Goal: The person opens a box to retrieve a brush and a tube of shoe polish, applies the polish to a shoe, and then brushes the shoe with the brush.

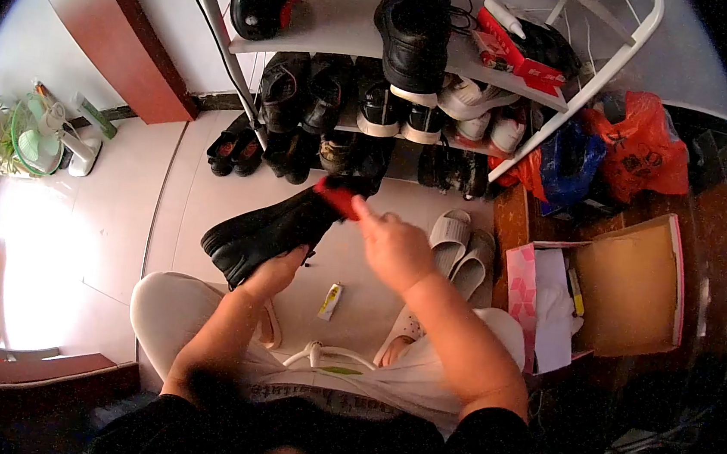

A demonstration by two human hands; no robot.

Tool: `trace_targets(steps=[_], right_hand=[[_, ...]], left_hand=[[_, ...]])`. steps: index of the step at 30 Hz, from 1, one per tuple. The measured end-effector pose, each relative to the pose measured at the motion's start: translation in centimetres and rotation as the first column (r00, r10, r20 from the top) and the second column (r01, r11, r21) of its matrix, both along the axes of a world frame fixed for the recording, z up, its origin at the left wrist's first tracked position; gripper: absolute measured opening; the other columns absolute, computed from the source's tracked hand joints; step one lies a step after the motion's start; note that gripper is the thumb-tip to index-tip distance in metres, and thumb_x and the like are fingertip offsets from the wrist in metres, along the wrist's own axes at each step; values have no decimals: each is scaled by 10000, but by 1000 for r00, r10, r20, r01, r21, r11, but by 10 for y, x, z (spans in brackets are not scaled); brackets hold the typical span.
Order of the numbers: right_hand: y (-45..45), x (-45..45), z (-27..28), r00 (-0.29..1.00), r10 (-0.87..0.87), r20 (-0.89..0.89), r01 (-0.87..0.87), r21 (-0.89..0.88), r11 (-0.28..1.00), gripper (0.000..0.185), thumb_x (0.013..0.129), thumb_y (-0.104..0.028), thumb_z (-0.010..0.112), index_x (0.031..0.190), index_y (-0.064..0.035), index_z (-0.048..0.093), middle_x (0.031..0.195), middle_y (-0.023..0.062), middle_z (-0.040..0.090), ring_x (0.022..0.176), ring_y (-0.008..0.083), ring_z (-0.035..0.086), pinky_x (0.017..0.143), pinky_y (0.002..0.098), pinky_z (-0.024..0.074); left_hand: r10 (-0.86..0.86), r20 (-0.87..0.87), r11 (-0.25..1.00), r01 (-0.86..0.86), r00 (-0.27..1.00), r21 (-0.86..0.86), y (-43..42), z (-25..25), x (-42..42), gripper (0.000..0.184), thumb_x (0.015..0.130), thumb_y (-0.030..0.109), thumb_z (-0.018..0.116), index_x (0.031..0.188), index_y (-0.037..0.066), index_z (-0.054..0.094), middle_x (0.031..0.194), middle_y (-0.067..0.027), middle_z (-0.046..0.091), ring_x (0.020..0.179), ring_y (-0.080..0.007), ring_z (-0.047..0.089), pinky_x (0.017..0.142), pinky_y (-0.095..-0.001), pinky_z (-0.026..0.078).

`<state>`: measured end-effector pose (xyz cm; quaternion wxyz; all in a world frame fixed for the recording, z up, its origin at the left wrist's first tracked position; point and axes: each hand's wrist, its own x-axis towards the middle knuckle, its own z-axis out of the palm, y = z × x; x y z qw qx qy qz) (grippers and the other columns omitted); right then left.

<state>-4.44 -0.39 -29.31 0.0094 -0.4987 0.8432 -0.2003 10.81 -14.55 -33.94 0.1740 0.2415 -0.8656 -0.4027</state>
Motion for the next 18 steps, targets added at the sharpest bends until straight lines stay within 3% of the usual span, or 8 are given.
trace_targets(steps=[3,4,6,8,10,11,14,18], right_hand=[[-2,26,3,989,143,-46,-138,96,986,459,768,-122,543,1223,-158,492,657,109,538,588,295,549,548,383,477],[-2,41,3,959,281,-25,-280,39,959,456,763,-135,545,1216,-162,499,652,104,533,590,283,557,536,379,477],[-5,43,9,955,292,-40,-292,21,956,416,777,-130,525,1193,-158,514,644,99,535,582,276,559,521,378,478],[-4,11,2,986,87,-141,-78,70,995,374,800,-114,491,1171,-156,524,659,103,546,533,282,558,485,385,476],[-2,4,8,994,38,-105,-20,165,986,378,809,-121,485,1184,-151,511,657,112,547,528,290,560,488,388,477],[-1,19,7,984,162,-68,-157,85,984,373,812,-122,480,1184,-141,505,655,117,549,530,295,559,492,391,479],[-5,49,12,933,358,32,-358,-12,934,380,813,-128,477,1192,-119,486,662,132,558,535,305,558,501,399,480],[-8,-3,0,1000,-5,2,5,180,984,392,807,-141,492,1198,-114,489,680,143,561,552,310,560,512,405,474]], left_hand=[[-34,86,936,62,996,-346,-4,-5,-4,267,788,260,571,994,90,584,944,-103,590,901,-280,550,797,-339,426],[-33,87,938,60,996,-342,-1,-7,-4,267,788,260,571,994,90,584,944,-103,590,901,-280,550,797,-339,426],[28,306,985,25,952,-168,4,-4,-2,328,784,264,519,1049,79,576,1079,-126,575,1031,-273,519,914,-362,382],[-3,374,997,34,927,-76,3,-22,-2,361,790,266,502,1098,82,545,1104,-122,561,1028,-272,522,925,-370,377],[-26,61,923,48,998,-381,3,-18,-4,278,775,244,557,1015,105,566,985,-104,573,949,-279,529,836,-375,403],[-21,200,879,113,980,-464,4,-14,-2,314,782,257,553,1051,95,559,1013,-110,573,961,-285,528,848,-381,398],[-6,146,891,72,989,-449,8,-17,-3,312,768,244,562,1040,92,569,977,-120,584,932,-295,539,832,-386,406],[8,12,902,-2,1000,-431,7,-16,-6,309,740,216,579,1020,85,588,903,-138,604,874,-314,560,799,-397,423]])
